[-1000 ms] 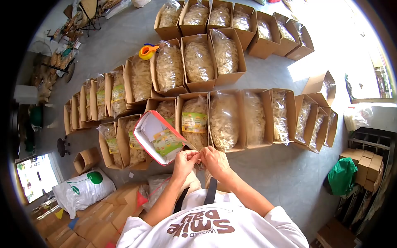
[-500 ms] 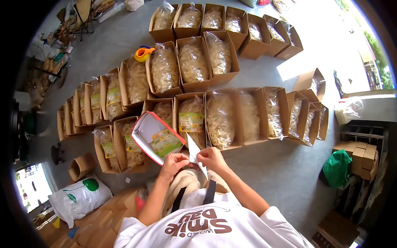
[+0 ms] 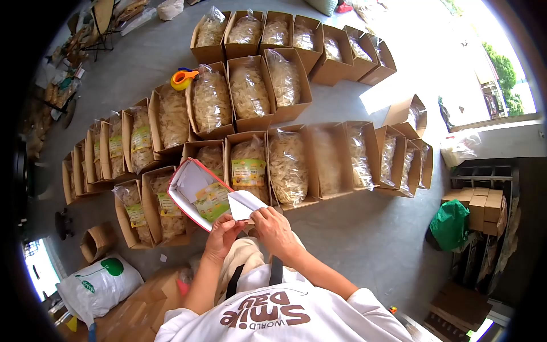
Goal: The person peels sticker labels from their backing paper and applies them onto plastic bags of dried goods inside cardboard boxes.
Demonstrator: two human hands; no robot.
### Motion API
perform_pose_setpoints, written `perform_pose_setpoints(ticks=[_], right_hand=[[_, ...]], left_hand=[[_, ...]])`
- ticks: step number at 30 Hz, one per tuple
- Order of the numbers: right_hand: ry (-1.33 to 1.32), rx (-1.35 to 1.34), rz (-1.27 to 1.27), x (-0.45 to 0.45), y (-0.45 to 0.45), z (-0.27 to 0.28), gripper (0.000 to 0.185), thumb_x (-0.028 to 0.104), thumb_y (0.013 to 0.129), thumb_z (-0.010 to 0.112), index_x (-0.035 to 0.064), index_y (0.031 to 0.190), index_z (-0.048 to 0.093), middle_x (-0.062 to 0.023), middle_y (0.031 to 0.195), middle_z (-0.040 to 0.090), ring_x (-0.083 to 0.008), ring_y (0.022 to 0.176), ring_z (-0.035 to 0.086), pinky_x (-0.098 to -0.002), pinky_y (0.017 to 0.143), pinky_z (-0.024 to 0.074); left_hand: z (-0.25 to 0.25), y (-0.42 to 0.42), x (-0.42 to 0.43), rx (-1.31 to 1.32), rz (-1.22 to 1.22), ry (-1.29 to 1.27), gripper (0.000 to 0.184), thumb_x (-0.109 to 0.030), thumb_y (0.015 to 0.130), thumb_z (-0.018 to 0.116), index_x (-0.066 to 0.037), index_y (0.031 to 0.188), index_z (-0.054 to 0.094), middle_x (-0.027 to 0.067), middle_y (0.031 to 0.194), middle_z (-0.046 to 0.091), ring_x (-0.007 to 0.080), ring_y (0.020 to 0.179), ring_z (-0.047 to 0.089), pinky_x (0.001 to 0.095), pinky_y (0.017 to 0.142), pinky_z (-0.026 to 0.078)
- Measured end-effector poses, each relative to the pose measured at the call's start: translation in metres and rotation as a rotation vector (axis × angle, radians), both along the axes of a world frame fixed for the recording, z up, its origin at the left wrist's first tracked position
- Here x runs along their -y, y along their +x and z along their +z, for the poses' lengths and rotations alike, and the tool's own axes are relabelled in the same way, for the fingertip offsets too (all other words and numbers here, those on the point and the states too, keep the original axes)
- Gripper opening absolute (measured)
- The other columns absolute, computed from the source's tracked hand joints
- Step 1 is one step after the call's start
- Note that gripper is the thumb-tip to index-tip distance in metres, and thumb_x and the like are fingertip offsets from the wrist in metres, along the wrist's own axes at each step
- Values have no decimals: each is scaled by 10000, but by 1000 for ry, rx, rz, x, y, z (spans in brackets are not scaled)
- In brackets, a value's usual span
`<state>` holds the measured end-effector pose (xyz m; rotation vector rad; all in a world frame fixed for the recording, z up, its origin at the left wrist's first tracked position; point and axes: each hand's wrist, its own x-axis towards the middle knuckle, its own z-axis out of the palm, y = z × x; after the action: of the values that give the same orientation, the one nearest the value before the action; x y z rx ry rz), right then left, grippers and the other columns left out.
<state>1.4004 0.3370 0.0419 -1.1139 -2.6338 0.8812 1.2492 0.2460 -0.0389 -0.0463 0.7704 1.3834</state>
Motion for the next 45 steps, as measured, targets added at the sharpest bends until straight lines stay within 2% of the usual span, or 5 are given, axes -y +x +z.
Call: perform_pose_setpoints(ticks=[7, 13, 19, 25, 45], right_hand=[[-220, -536, -429, -20, 9, -4, 77, -27, 835, 532, 10, 895, 502, -78, 814, 551, -188, 689, 547, -242, 657, 434], [-671, -554, -538, -32, 38, -56, 60, 3, 857, 565, 4, 888, 514, 24, 759, 512, -30, 688, 461, -169, 624, 390], [-653, -554, -859, -56, 98, -135, 78, 21, 823, 608, 2, 895, 583, -11, 736, 592, -55, 653, 530, -204, 591, 440], [-294, -159, -799, -153, 185, -264, 139, -7, 803, 598, -27, 940, 586, -69, 698, 615, -130, 608, 567, -248, 594, 467], [-201, 633, -314, -187, 172, -492, 580, -97, 767, 416, -121, 1323, 253, -264, 1393, 225, -407, 1271, 278, -409, 1065, 281]], left_hand=[[-37, 25, 22, 105, -576, -53, 319, -144, 863, 565, -30, 1158, 517, 127, 1119, 590, 187, 1001, 575, 319, 813, 480], [-32, 57, -22, 566, 212, -54, 382, -310, 939, 416, -71, 1237, 427, 89, 1173, 516, 222, 1084, 490, 367, 951, 399], [-156, 90, -26, -208, 306, -258, 375, -246, 942, 435, -67, 1272, 426, 80, 1219, 505, 179, 1038, 515, 296, 902, 427], [-211, 34, -108, -1394, -548, -475, 221, -177, 774, 649, 18, 690, 590, 133, 551, 539, 199, 497, 503, 356, 512, 401], [-337, 74, -211, -1653, -506, -508, 153, -189, 825, 601, -38, 803, 590, 181, 730, 615, 385, 709, 585, 446, 602, 427]])
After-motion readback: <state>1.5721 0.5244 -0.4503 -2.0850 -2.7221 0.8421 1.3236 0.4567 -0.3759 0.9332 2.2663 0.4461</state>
